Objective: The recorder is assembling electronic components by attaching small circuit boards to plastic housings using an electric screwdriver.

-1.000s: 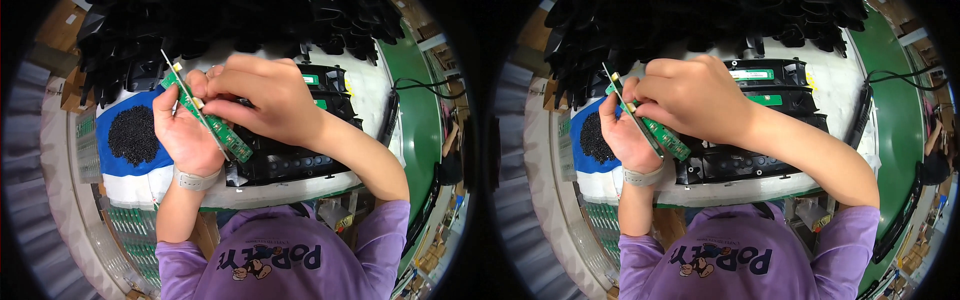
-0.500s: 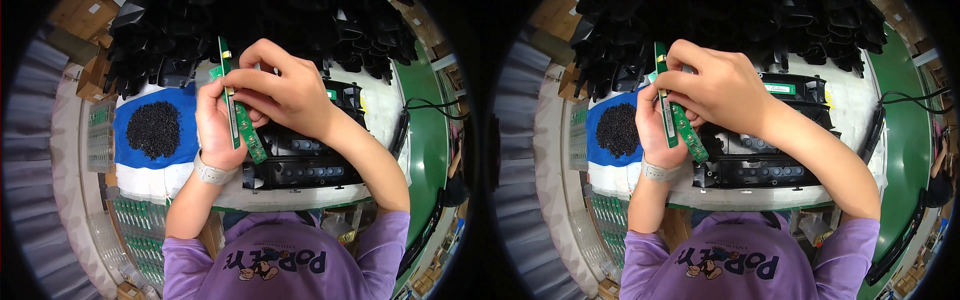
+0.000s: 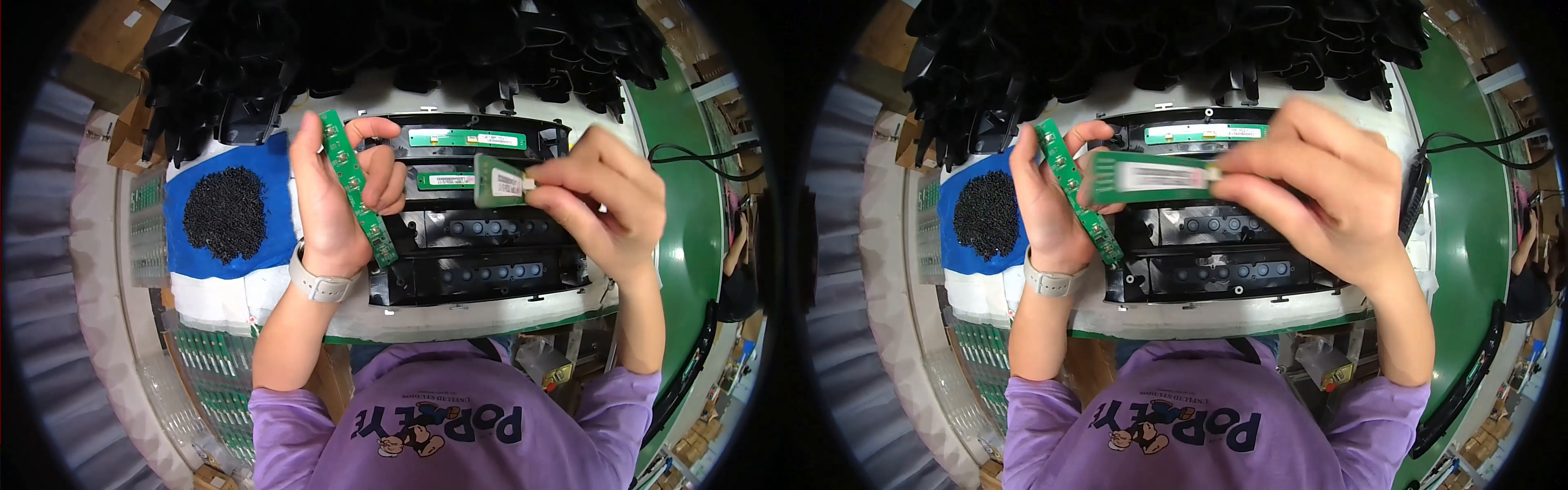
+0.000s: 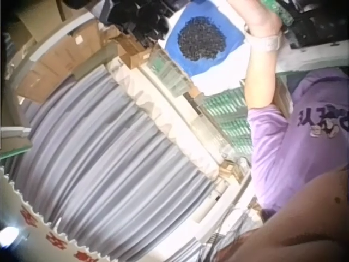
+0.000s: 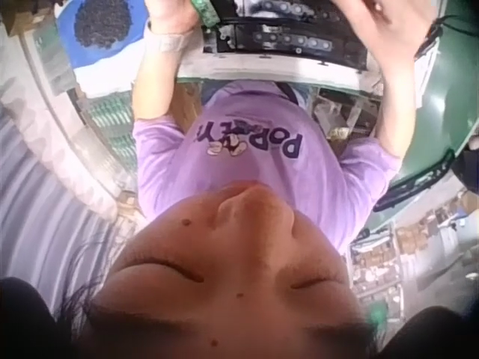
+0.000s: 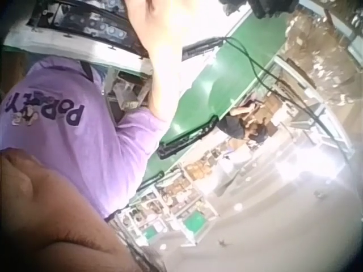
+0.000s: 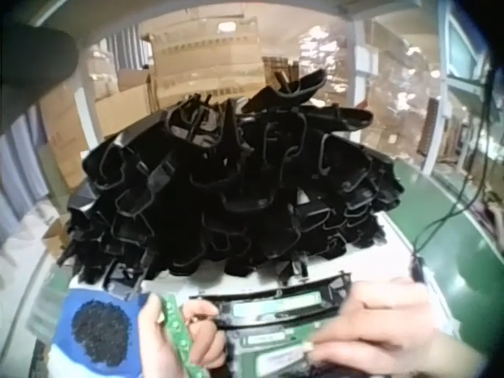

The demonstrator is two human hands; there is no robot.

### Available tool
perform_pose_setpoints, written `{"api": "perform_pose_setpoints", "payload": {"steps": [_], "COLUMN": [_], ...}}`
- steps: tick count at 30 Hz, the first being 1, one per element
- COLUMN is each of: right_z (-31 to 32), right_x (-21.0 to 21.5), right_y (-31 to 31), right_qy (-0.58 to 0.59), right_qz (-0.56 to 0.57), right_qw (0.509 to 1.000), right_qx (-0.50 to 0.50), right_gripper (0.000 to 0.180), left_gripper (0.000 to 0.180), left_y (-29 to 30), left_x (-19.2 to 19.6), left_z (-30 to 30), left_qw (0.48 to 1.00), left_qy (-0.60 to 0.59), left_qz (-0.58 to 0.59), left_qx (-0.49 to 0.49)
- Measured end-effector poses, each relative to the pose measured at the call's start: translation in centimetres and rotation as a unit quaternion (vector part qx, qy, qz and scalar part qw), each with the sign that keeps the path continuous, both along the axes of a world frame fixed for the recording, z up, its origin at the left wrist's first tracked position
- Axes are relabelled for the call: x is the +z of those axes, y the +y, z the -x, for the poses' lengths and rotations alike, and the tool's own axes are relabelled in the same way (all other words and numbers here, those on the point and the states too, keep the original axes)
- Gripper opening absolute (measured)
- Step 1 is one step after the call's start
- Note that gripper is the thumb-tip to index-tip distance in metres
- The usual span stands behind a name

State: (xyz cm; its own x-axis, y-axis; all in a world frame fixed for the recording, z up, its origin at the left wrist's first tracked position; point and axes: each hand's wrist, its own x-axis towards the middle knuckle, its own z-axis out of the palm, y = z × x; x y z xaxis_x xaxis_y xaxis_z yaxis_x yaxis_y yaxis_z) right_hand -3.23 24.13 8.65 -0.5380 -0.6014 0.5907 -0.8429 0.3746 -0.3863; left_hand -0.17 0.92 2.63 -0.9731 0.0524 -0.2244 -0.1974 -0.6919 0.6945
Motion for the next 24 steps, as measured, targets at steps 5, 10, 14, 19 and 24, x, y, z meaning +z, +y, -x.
{"api": "perform_pose_setpoints", "payload": {"steps": [5,10,14,19,24], "right_z": [-1.0,-0.6,-0.4,-0.5,-0.2], "right_x": [-3.6,-5.5,-5.8,-6.0,-4.6], "right_y": [2.0,1.5,1.6,1.8,1.7], "right_qy": [-0.071,-0.068,-0.081,-0.118,-0.117], "right_qz": [-0.16,-0.258,-0.267,-0.236,-0.264], "right_qw": [0.984,0.964,0.96,0.964,0.957], "right_qx": [-0.037,-0.007,-0.006,0.0,0.009], "right_gripper": [0.011,0.011,0.01,0.01,0.008], "left_gripper": [0.072,0.071,0.069,0.068,0.053], "left_y": [-0.2,-0.4,-0.3,-0.1,0.0], "left_x": [-0.7,-1.5,-1.5,-1.5,-1.9], "left_z": [0.0,0.4,0.4,0.4,0.3], "left_qw": [0.997,0.995,0.995,0.995,0.989], "left_qy": [0.068,0.086,0.082,0.083,0.119], "left_qz": [0.006,-0.05,-0.051,-0.041,-0.08], "left_qx": [-0.038,-0.026,-0.03,-0.035,-0.03]}}
